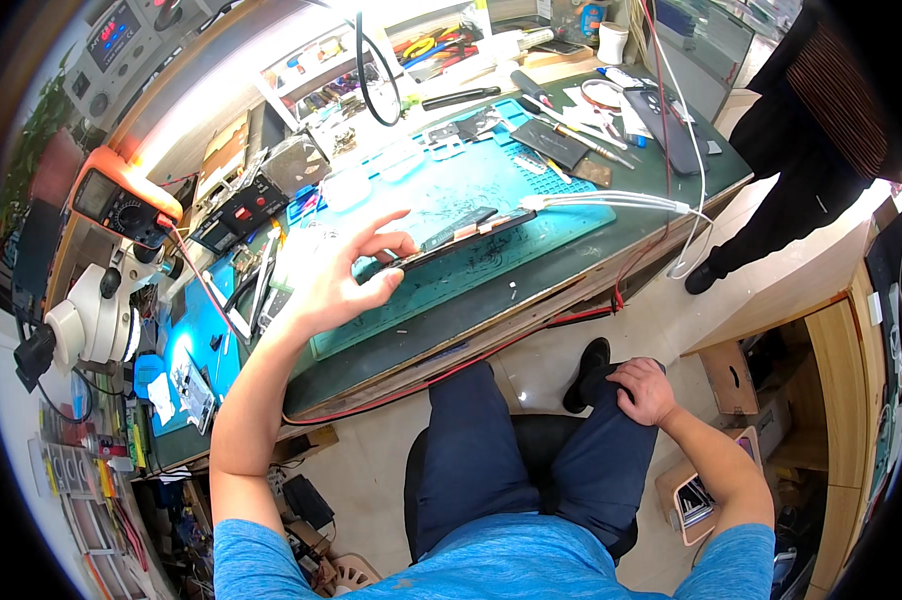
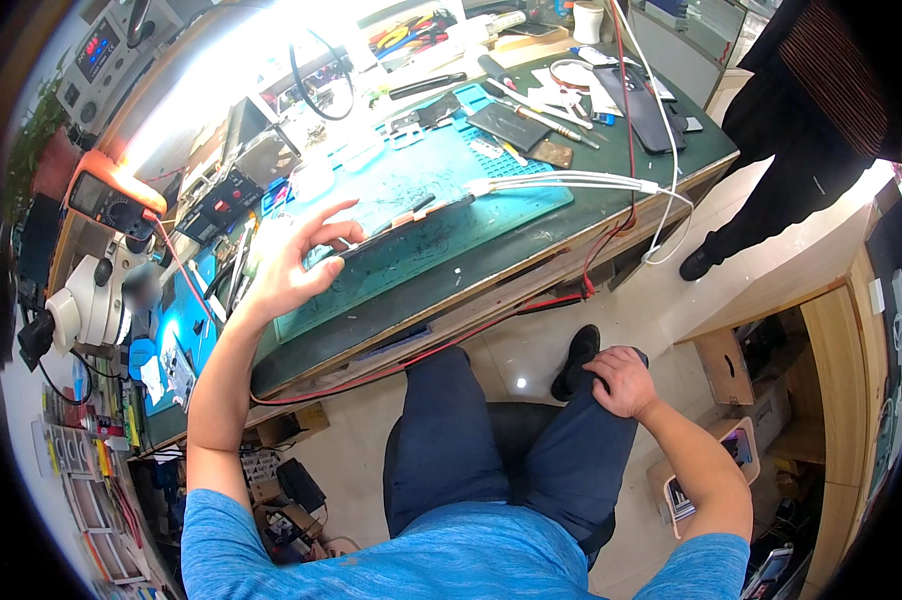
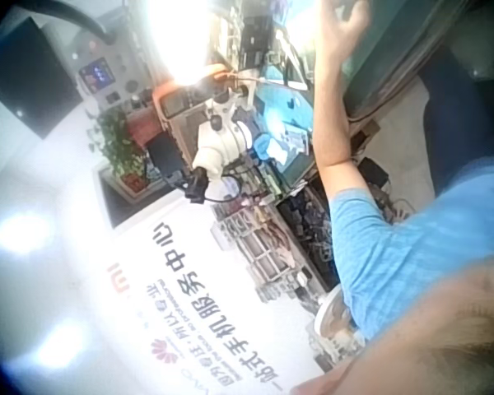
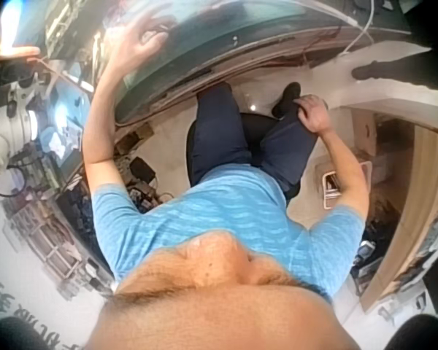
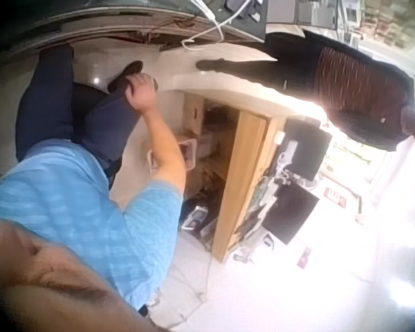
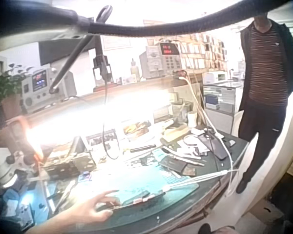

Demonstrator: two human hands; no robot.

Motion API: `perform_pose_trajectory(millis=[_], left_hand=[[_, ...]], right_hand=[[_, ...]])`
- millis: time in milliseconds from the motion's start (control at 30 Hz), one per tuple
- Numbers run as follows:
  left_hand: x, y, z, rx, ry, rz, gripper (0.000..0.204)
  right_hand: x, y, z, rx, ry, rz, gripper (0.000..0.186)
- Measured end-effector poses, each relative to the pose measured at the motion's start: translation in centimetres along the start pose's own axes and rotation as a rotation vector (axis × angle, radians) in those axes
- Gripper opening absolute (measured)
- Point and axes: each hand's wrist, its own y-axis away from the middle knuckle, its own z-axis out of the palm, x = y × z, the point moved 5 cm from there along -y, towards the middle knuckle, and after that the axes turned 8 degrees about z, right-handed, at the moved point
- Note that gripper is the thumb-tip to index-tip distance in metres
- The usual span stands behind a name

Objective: The person connects a battery to a disassembled smartphone motherboard, then plugs in a charging cable and uses a multimeter to test the device. The person handles the phone, battery, charging cable, and multimeter probes throughout the process.

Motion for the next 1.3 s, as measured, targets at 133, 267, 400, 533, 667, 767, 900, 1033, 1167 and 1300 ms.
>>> perform_pose_trajectory(millis=[133, 267, 400, 533, 667, 767, 900, 1033, 1167, 1300], left_hand=[[0.14, -0.05, -0.01, -0.003, -0.008, 0.001, 0.078], [0.26, -0.01, 0.01, 0.002, -0.024, 0.003, 0.080], [0.06, -0.01, 0.06, 0.002, -0.020, 0.007, 0.079], [0.28, -0.02, -0.02, -0.003, -0.045, 0.004, 0.079], [0.32, 0.01, -0.05, -0.003, -0.047, 0.002, 0.079], [0.28, -0.02, 0.00, -0.002, -0.031, 0.001, 0.078], [0.34, -0.06, -0.04, -0.007, -0.019, 0.006, 0.075], [0.11, 0.06, -0.07, -0.003, 0.003, 0.030, 0.071], [-0.03, 0.02, -0.13, 0.001, -0.019, 0.045, 0.071], [-0.13, -0.01, -0.08, -0.001, -0.006, 0.033, 0.071]], right_hand=[[0.00, 0.03, 0.02, 0.005, 0.001, 0.001, 0.034], [-0.11, -0.03, -0.10, 0.011, 0.005, -0.001, 0.034], [-0.16, -0.07, -0.20, 0.001, 0.000, 0.002, 0.034], [-0.26, -0.08, -0.26, 0.013, 0.003, -0.006, 0.034], [-0.23, -0.06, -0.21, 0.015, 0.003, -0.003, 0.034], [-0.28, -0.08, -0.27, 0.005, -0.001, 0.005, 0.034], [-0.31, -0.09, -0.35, 0.005, 0.002, 0.004, 0.035], [-0.31, -0.07, -0.35, 0.006, 0.003, -0.001, 0.035], [-0.33, -0.02, -0.39, 0.002, 0.000, -0.001, 0.035], [-0.31, 0.04, -0.39, 0.001, -0.008, 0.000, 0.034]])
